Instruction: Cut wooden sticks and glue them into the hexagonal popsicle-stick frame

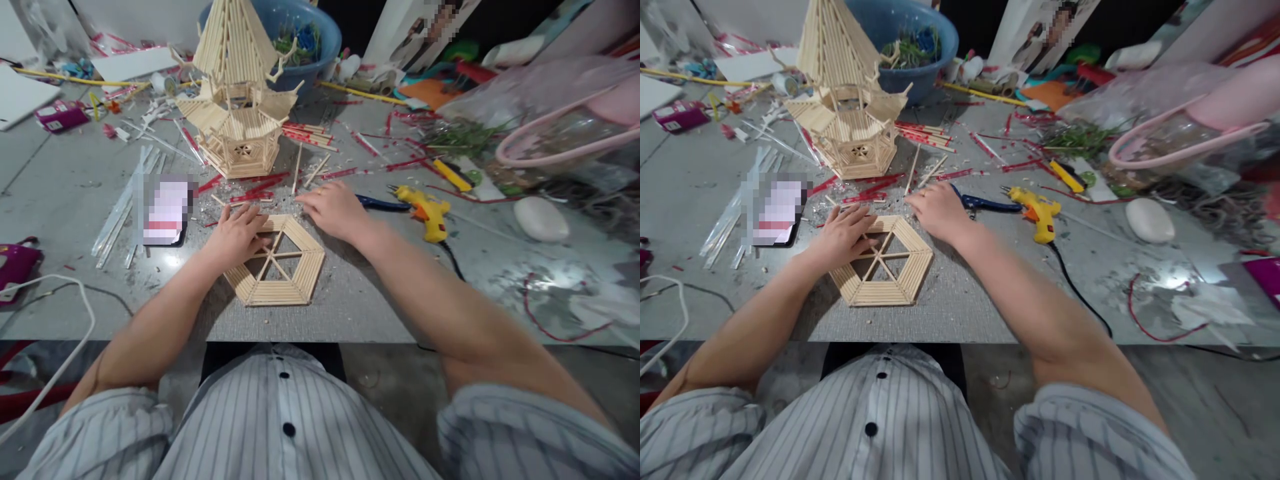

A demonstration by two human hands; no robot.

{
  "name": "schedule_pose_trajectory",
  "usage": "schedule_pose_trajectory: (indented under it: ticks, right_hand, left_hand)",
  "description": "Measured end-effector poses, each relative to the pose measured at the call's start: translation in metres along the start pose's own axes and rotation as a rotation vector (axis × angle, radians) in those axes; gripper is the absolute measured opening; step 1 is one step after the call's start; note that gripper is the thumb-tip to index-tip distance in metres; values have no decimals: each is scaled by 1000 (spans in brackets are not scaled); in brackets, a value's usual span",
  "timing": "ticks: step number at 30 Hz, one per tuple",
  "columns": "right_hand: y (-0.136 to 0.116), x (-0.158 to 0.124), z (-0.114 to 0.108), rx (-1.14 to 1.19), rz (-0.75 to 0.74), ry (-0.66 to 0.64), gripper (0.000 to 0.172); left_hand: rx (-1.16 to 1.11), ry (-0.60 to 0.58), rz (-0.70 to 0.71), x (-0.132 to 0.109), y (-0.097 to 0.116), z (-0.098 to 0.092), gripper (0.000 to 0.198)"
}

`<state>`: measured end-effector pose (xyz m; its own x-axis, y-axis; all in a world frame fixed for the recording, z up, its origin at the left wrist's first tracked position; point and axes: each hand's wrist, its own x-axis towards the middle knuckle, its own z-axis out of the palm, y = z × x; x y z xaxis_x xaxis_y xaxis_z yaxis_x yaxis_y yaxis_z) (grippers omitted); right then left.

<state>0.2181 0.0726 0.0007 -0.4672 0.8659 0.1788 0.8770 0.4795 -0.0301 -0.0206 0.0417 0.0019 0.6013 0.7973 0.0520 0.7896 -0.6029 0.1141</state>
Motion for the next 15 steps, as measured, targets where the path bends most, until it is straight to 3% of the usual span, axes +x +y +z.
schedule_pose_trajectory:
  ticks: [6,11,15]
  right_hand:
    - [6,42,17,-183,-10,-22,44]
    - [16,52,18,-228,67,21,40]
    - [25,55,16,-270,113,-51,34]
  left_hand:
    - [-17,93,31,2,-12,3,36]
    - [9,108,-33,2,-15,1,36]
    - [33,71,-105,1,-12,0,39]
